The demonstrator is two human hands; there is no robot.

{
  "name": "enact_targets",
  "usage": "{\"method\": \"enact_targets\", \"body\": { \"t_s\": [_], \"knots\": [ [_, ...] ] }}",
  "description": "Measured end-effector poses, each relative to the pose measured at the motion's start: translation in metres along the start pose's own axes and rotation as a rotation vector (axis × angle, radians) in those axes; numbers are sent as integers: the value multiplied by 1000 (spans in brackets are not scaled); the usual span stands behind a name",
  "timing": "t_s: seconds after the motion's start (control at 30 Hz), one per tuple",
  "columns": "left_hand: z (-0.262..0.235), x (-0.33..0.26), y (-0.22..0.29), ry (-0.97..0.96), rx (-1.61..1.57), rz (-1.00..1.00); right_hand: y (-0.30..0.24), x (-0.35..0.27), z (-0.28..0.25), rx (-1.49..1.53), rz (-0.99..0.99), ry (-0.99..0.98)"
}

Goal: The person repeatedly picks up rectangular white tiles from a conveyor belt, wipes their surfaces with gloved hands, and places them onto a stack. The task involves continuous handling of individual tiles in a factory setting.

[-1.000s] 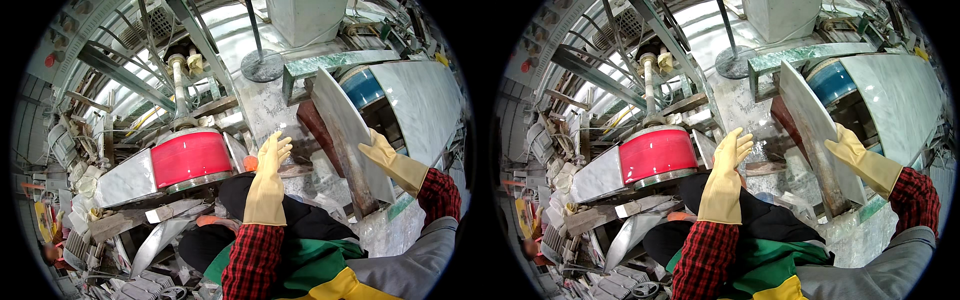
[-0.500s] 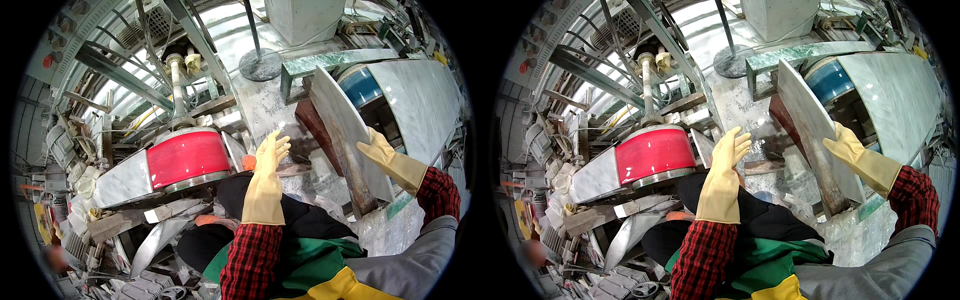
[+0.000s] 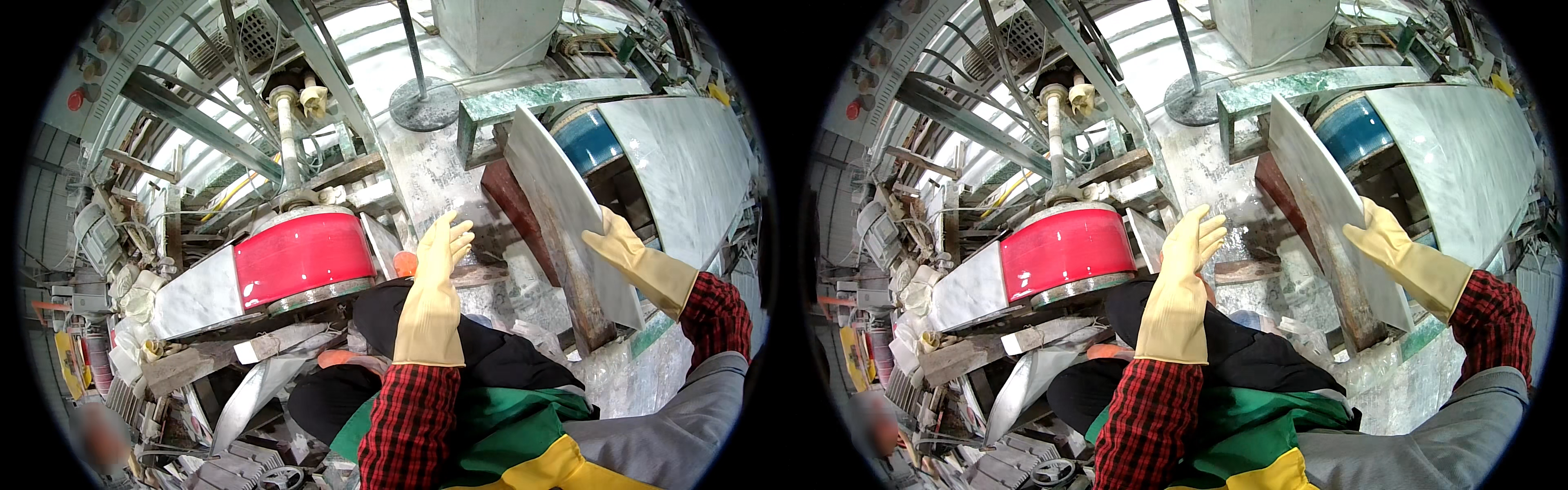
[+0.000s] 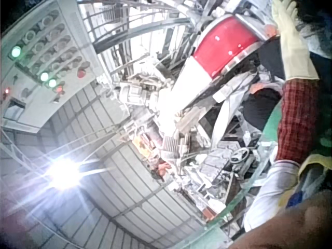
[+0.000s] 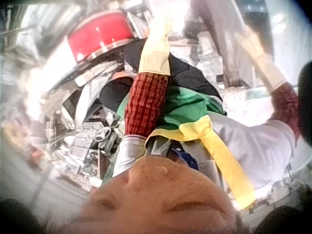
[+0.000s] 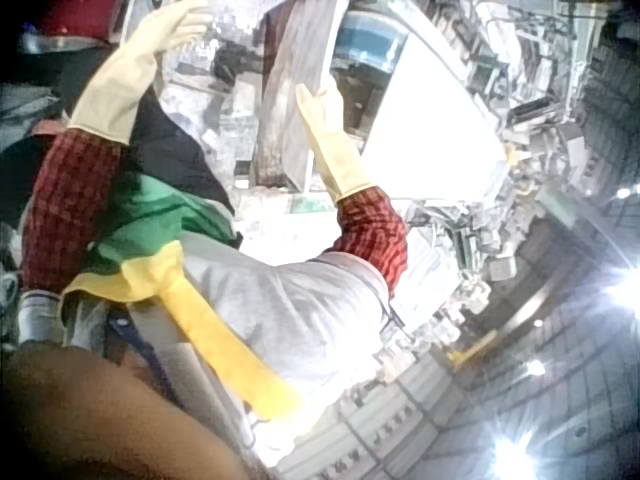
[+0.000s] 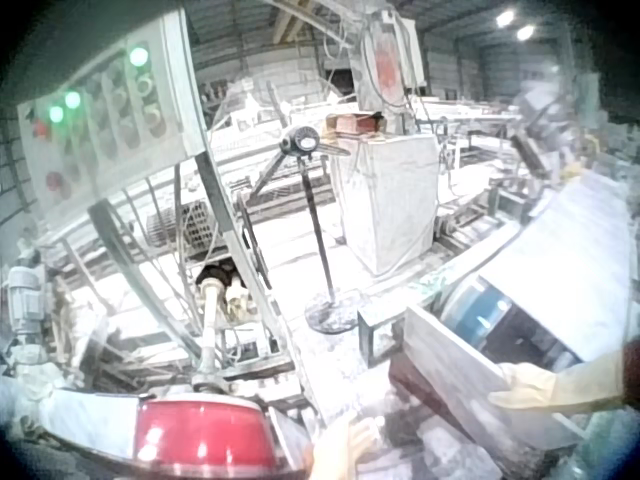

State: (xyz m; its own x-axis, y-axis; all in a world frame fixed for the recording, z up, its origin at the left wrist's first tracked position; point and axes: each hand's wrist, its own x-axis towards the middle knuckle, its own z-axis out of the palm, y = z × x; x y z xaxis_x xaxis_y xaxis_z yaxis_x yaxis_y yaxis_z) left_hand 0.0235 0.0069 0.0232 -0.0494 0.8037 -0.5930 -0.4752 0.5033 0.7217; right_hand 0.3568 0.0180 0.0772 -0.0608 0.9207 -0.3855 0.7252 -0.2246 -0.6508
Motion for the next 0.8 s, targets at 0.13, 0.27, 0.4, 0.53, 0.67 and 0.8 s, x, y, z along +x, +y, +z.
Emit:
{"method": "enact_targets", "body": {
  "t_s": [0.13,0.27,0.4,0.53,0.67,0.8],
  "knots": [
    [3,-1,2,19,9,-35,-10,-5,-2,-67,36,11],
    [3,-1,3,20,-2,-42,-4,-3,-1,-19,-9,10],
    [3,0,4,17,-11,-49,-5,-3,-1,-4,20,-8],
    [5,-2,6,45,-5,-63,-9,-2,-2,-55,38,-21],
    [2,1,2,17,-36,-45,-2,-1,-1,37,20,-19],
    [2,2,2,18,-34,-49,-13,-6,-1,81,29,-33]
  ]
}}
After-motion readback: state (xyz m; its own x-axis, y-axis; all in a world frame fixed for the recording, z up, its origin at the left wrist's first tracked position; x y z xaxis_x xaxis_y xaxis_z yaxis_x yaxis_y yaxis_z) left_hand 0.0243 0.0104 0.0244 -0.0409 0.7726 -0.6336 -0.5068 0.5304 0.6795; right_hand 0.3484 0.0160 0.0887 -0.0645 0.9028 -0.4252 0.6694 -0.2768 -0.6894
